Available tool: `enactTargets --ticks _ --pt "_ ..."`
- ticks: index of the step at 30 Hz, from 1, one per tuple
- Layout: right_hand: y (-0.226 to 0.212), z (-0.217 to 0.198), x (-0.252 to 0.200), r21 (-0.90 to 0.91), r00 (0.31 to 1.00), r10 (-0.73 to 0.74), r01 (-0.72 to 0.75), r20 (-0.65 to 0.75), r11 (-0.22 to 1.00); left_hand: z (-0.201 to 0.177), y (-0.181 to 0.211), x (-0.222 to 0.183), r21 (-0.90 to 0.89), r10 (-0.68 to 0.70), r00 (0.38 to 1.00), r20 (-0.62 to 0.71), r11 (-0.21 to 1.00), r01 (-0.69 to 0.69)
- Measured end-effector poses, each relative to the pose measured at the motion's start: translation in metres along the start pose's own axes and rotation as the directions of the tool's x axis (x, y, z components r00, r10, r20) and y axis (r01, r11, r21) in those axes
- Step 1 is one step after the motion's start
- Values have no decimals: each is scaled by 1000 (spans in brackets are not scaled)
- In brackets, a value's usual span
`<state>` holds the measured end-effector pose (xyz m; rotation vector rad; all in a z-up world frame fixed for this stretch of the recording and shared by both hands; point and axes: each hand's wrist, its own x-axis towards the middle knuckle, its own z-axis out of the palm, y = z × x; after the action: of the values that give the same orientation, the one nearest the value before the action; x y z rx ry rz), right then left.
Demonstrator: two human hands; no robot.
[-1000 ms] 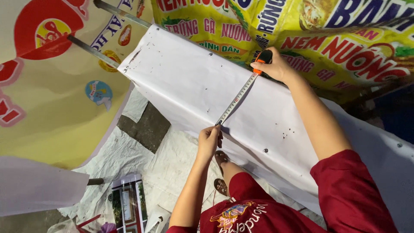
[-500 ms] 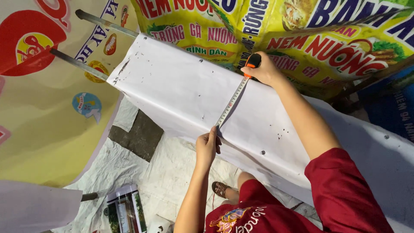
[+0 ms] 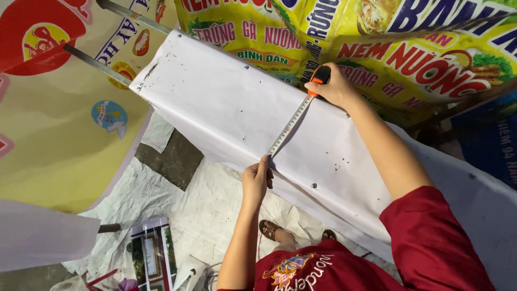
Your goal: Stripping insulation from electrical wires and measuring a long component with a tape measure
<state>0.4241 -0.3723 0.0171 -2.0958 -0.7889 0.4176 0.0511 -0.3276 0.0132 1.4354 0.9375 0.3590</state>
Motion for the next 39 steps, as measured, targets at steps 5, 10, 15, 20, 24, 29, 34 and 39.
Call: enactTargets --ticks 5,10,15,20,24,29,34,39 --pt "9 -6 -2 -21 1000 -24 25 11 999 19 -5 -19 -3 -6 1000 15 1000 6" --pt "27 -16 -8 -5 1000 -29 29 1 1000 39 -10 -35 -17 3 999 32 1000 -2" --pt "38 -45 -31 -69 1000 -15 16 17 997 68 -15 -57 -11 4 999 38 1000 -4" --pt "50 -74 -58 -57 999 -37 38 14 998 94 -21 -76 12 19 999 39 1000 -20" --pt "61 -85 -68 -61 1000 -24 23 0 998 100 -26 -73 -9 10 1000 -12 1000 -10" --pt "81 -75 -60 -8 998 -41 40 -37 999 106 -22 -78 -48 -17 998 -63 999 14" --pt "84 -75 -60 -15 999 -51 51 -17 999 107 -22 -75 -215 -37 997 -72 976 21" --pt "34 -94 -92 55 996 13 -18 93 998 108 9 -99 -249 -38 999 27 968 44"
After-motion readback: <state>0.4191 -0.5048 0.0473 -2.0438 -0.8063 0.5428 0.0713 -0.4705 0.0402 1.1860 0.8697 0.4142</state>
